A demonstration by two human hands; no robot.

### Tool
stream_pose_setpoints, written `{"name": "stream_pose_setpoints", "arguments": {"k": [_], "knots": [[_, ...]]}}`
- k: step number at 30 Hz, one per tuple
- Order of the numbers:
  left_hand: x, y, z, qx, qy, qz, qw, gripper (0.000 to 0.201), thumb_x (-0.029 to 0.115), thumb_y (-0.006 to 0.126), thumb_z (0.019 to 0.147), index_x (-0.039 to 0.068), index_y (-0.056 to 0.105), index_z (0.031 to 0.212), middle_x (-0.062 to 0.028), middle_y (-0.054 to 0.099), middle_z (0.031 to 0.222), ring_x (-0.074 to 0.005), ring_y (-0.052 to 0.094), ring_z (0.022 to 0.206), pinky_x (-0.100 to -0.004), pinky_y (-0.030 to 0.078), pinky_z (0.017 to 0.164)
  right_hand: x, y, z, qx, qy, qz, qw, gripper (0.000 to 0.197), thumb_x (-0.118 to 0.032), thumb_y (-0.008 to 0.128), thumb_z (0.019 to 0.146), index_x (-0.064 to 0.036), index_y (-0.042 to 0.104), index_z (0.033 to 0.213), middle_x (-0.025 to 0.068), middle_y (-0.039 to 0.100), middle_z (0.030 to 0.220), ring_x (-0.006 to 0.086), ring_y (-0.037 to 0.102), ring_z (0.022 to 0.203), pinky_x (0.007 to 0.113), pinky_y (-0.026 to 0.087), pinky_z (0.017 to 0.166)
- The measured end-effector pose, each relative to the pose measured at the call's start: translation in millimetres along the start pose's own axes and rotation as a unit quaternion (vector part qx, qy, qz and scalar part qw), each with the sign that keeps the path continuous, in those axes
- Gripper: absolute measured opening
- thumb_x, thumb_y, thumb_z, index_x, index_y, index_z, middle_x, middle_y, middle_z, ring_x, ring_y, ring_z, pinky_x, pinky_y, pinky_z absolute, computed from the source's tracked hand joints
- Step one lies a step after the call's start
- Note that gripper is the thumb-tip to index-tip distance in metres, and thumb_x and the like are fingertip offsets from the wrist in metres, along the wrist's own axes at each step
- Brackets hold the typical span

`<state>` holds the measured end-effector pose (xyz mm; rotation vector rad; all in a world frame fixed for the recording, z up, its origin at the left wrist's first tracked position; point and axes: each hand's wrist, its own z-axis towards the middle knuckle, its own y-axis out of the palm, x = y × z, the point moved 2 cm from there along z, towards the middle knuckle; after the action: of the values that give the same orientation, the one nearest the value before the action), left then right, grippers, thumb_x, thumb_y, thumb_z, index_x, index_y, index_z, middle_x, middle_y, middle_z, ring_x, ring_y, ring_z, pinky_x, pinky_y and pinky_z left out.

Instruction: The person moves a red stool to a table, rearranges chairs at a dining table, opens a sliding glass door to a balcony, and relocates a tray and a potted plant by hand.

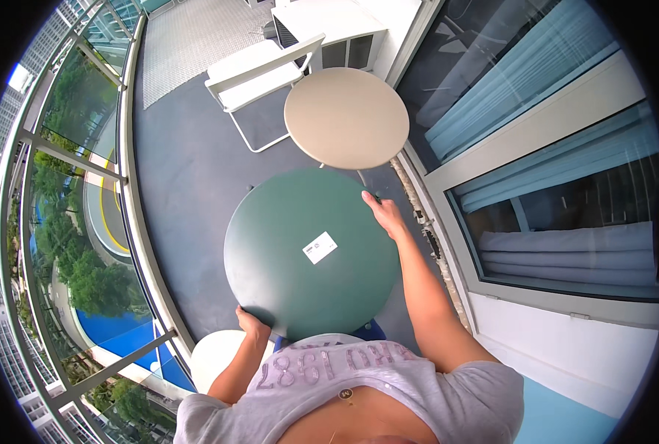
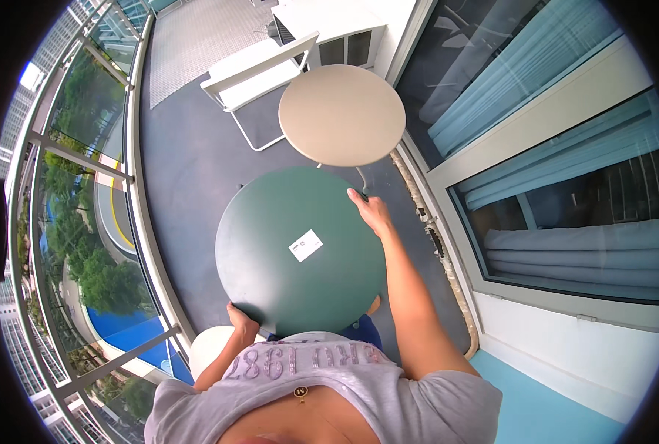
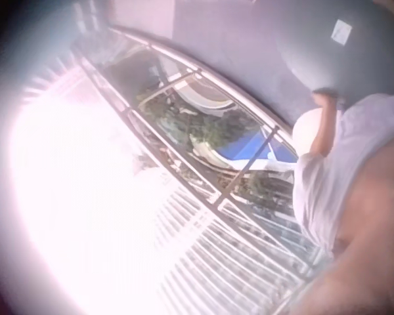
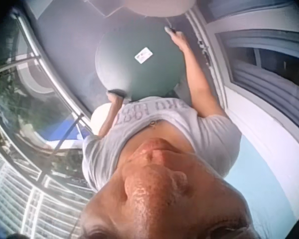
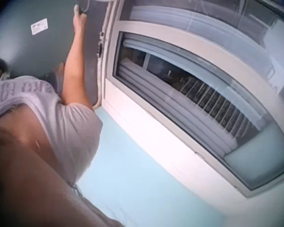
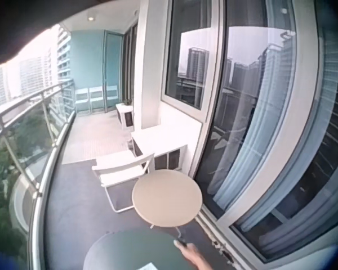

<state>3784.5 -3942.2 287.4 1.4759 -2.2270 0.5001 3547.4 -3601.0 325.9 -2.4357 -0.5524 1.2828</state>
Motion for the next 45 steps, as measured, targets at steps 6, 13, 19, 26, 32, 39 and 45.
{"name": "stream_pose_setpoints", "arguments": {"k": [6, 13, 19, 26, 32, 39, 45], "knots": [[44.6, -44.0, 31.8, -0.040, 0.005, -0.179, 0.983, 0.043, 0.034, 0.028, 0.083, 0.005, 0.051, 0.104, -0.0072, 0.050, 0.113, -0.0236, 0.048, 0.101, -0.0359, 0.038, 0.087, -151.8, 118.8, 47.2, -0.112, -0.170, -0.101, 0.974, 0.073, -0.071, 0.046, 0.068, 0.0013, 0.055, 0.059, 0.0088, 0.050, 0.052, 0.0222, 0.054, 0.057, 0.036, 0.042, 0.054], [113.6, -2.6, 6.2, 0.035, 0.058, -0.288, 0.955, 0.037, 0.034, 0.031, 0.082, 0.007, 0.052, 0.095, -0.0032, 0.054, 0.102, -0.0212, 0.050, 0.093, -0.0358, 0.041, 0.081, -286.3, 193.6, 91.9, -0.206, -0.301, -0.061, 0.929, 0.073, -0.071, 0.046, 0.068, 0.0006, 0.054, 0.059, 0.0098, 0.052, 0.052, 0.0234, 0.057, 0.058, 0.036, 0.043, 0.055], [180.2, 22.9, 19.5, 0.077, 0.201, -0.314, 0.925, 0.039, 0.032, 0.030, 0.080, 0.006, 0.054, 0.098, -0.0058, 0.055, 0.103, -0.0235, 0.054, 0.092, -0.0375, 0.045, 0.077, -414.7, 252.6, 109.5, -0.270, -0.359, -0.098, 0.888, 0.073, -0.070, 0.047, 0.069, 0.0014, 0.061, 0.077, 0.0117, 0.058, 0.064, 0.0231, 0.058, 0.067, 0.032, 0.045, 0.063], [253.5, 73.6, 69.0, 0.136, 0.201, -0.361, 0.901, 0.041, 0.035, 0.030, 0.081, 0.008, 0.053, 0.101, -0.0061, 0.054, 0.106, -0.0244, 0.053, 0.095, -0.0389, 0.045, 0.078, -509.6, 342.5, 168.5, -0.368, -0.369, -0.093, 0.849, 0.073, -0.068, 0.046, 0.071, 0.0024, 0.062, 0.084, 0.0140, 0.061, 0.071, 0.0253, 0.060, 0.074, 0.033, 0.045, 0.067], [400.6, 134.8, 151.8, 0.024, 0.223, -0.378, 0.898, 0.041, 0.034, 0.031, 0.084, 0.008, 0.050, 0.108, -0.0066, 0.053, 0.109, -0.0247, 0.053, 0.098, -0.0389, 0.046, 0.081, -606.8, 411.4, 252.8, -0.273, -0.388, -0.035, 0.880, 0.071, -0.067, 0.049, 0.069, 0.0034, 0.061, 0.071, 0.0125, 0.058, 0.063, 0.0233, 0.059, 0.065, 0.032, 0.045, 0.062], [565.4, 205.7, 263.6, -0.009, 0.202, -0.318, 0.926, 0.039, 0.032, 0.030, 0.085, 0.006, 0.051, 0.106, -0.0067, 0.054, 0.107, -0.0219, 0.053, 0.095, -0.0345, 0.045, 0.081, -693.6, 414.2, 338.9, -0.183, -0.318, -0.008, 0.930, 0.068, -0.067, 0.048, 0.071, 0.0007, 0.055, 0.063, 0.0050, 0.047, 0.054, 0.0147, 0.048, 0.057, 0.029, 0.038, 0.052], [713.0, 348.2, 337.0, -0.084, 0.183, -0.268, 0.942, 0.037, 0.030, 0.029, 0.087, 0.006, 0.051, 0.104, -0.0057, 0.054, 0.105, -0.0208, 0.054, 0.093, -0.0339, 0.046, 0.078, -757.6, 429.7, 462.4, -0.105, -0.273, 0.084, 0.953, 0.068, -0.063, 0.050, 0.073, 0.0049, 0.057, 0.068, 0.0034, 0.046, 0.056, 0.0116, 0.045, 0.058, 0.027, 0.036, 0.051]]}}
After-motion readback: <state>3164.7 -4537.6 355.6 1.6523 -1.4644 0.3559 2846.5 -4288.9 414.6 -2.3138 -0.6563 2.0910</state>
